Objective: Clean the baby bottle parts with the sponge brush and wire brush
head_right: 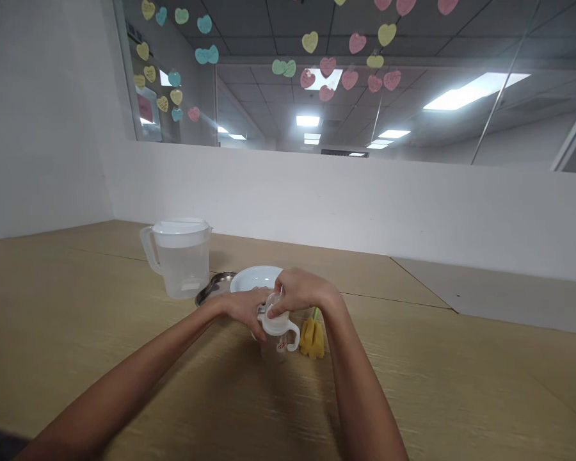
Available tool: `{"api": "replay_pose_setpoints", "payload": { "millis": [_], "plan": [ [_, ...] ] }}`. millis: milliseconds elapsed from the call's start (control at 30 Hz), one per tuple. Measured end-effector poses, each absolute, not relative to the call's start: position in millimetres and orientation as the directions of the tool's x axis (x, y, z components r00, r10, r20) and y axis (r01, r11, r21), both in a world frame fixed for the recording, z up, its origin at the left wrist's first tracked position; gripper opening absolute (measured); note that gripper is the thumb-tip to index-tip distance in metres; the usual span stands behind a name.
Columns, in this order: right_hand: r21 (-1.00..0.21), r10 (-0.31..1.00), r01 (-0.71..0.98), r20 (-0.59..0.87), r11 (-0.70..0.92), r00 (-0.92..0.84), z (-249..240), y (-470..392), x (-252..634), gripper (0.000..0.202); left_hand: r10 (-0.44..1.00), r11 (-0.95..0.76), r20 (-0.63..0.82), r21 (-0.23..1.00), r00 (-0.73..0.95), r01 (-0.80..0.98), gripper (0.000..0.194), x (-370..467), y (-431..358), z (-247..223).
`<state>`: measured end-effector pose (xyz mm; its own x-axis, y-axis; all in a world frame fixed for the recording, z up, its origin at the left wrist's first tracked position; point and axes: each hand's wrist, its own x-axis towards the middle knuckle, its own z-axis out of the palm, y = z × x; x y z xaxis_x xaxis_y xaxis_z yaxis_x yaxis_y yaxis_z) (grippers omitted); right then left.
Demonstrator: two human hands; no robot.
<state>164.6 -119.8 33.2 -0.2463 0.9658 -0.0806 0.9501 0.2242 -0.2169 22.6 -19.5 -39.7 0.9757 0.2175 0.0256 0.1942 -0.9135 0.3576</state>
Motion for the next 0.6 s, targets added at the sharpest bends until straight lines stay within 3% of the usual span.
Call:
{"api": "replay_pose_setpoints", "payload": {
  "millis": [467, 600],
  "plan": [
    [-0.331, 0.952, 0.917, -0.129, 0.222, -0.277, 30.3, -113.1, 174.1, 0.044, 0.172, -0.902, 0.053, 0.409, 0.984, 0.136, 0.063, 20.1, -22.4, -37.3],
    [-0.274, 0.964, 0.942, -0.122, 0.194, -0.235, 31.6, -115.9, 168.8, 0.042, 0.207, -0.900, 0.000, 0.391, 0.978, 0.190, 0.057, 20.9, -25.5, -33.9]
  ]
}}
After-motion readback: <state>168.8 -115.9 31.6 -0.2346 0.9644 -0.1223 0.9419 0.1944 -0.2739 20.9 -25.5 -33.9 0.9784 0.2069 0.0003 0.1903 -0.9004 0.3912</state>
